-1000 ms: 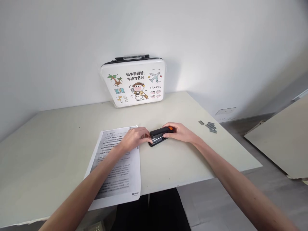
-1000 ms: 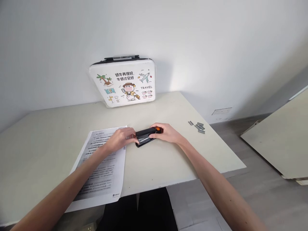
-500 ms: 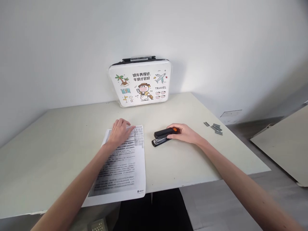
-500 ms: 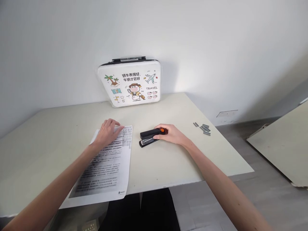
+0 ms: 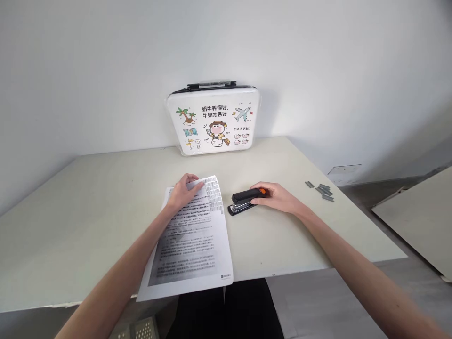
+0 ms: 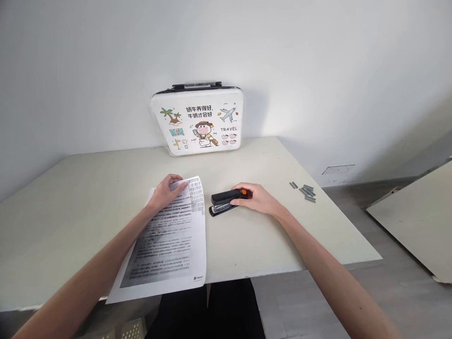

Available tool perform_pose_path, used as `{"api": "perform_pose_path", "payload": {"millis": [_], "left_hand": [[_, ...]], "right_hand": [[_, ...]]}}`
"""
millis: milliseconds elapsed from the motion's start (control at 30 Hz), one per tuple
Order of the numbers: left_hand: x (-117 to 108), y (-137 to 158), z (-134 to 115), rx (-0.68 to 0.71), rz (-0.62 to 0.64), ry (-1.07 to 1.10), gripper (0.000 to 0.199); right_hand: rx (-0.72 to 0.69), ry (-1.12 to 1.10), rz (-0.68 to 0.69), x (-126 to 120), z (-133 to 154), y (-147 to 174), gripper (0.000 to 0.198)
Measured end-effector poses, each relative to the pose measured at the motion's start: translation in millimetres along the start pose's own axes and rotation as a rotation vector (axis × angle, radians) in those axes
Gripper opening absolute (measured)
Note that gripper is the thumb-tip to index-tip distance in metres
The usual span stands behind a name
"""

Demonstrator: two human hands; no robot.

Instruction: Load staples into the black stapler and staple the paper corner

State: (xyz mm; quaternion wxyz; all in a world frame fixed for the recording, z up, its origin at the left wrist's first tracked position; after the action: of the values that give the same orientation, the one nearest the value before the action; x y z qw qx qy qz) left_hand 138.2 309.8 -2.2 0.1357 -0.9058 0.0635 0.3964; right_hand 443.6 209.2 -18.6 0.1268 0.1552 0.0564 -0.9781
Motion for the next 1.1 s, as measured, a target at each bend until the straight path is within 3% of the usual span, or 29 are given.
{"api": "perform_pose_path", "payload": {"millis": [433, 500, 567, 667, 733, 867, 1100], "left_hand": [[21.0, 0.1, -22.9, -0.036, -0.055, -0.06, 0.031], [14.3, 3.4, -34.1, 0.03, -0.114, -0.088, 0.026], [8.5, 10.7, -55.8, 0.188, -0.136, -0.118, 0.022], [16.3, 31.9, -92.5, 0.465, 0.02, -0.12, 0.024], [28.5, 48.7, -106.6, 0.555, 0.177, -0.119, 0.035], [55.7, 69.6, -107.6, 0.523, 0.386, -0.185, 0.072], [86.9, 80.1, -96.6, 0.506, 0.496, -0.248, 0.093]], "right_hand": [[-0.021, 0.033, -0.034, -1.6, -5.4, -0.9, 0.044], [-0.014, 0.042, -0.05, -2.8, -5.2, -0.7, 0.043], [-0.016, 0.053, -0.055, -3.2, -2.0, 0.1, 0.043], [-0.019, 0.101, -0.052, -2.3, 5.0, 2.5, 0.04], [-0.019, 0.153, -0.062, -2.0, 9.8, 4.7, 0.038], [-0.062, 0.254, -0.122, -2.2, 25.0, 7.9, 0.041], [0.039, 0.467, -0.099, 17.6, 57.9, -10.7, 0.057]]}}
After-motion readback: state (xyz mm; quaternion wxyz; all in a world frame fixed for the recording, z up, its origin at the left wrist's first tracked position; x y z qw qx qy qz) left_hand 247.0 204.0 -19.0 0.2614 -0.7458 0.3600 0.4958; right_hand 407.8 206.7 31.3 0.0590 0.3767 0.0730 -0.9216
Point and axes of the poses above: each hand's wrist, its own y-axis away from the middle knuckle, its own x-axis out of the palm, z = x × y, the point moved 10 cm from there along -y, towards the middle knuckle, and after that the axes turned 3 degrees about -y, right-handed, at the moved point
